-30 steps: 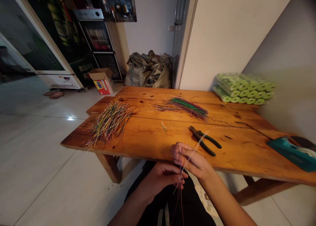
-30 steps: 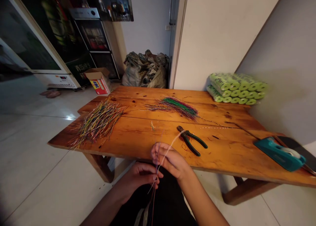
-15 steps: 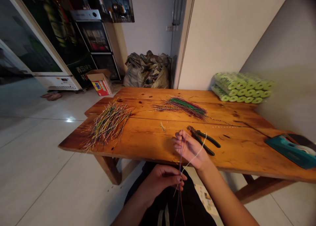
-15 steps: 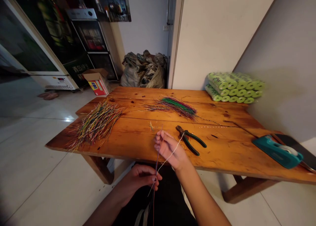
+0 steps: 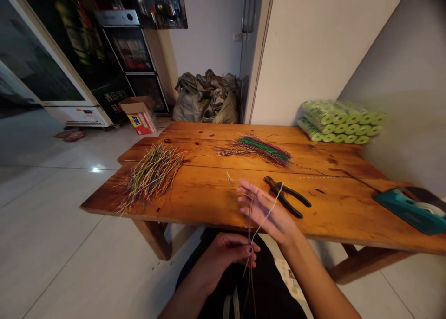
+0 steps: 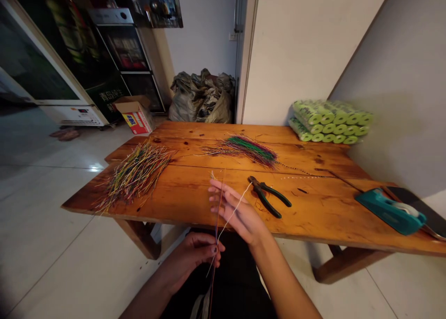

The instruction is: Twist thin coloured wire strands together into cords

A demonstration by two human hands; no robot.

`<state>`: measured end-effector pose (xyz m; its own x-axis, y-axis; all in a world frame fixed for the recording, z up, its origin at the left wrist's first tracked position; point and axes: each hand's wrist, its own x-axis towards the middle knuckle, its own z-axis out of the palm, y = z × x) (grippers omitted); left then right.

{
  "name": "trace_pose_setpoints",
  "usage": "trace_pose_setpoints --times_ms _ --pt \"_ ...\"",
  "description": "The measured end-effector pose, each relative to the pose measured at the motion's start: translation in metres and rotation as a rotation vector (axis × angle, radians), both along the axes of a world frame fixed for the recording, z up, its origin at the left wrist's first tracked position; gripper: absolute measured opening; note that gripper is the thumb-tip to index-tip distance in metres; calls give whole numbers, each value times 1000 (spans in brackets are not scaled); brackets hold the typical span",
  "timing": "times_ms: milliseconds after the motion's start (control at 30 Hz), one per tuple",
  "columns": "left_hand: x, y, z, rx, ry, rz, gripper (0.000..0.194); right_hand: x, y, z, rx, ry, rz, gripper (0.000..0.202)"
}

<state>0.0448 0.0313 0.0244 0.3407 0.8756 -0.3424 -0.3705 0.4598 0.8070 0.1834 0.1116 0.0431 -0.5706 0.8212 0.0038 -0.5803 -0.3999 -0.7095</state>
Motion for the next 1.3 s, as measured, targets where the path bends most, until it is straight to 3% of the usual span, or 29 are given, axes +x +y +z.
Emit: trace_pose_setpoints --times_ms 133,267,367,567,800,967,1100,1300 --pt "-1 0 1 -17 9 -4 25 -2 -3 2 35 -12 61 47" --pt "-2 -1 -3 -24 -12 -1 24 -6 -2 1 46 -32 56 19" --pt "-5 -1 -10 -42 -116 8 24 -7 -1 -1 0 -16 4 12" --pt "-8 3 -25 -103 -422 46 24 -13 -7 -2 -139 57 -65 23" --pt "-6 3 -39 -137 -475 88 19 -23 -18 11 -38 -51 -46 32" --pt "-6 -1 -38 -69 -394 121 21 -28 -26 16 -46 -185 -79 27" --pt "-8 -5 -33 -20 -234 42 22 -29 -33 18 -74 -261 -145 27" --pt "-23 -2 -20 123 69 -44 21 -24 -32 23 -79 -158 -212 22"
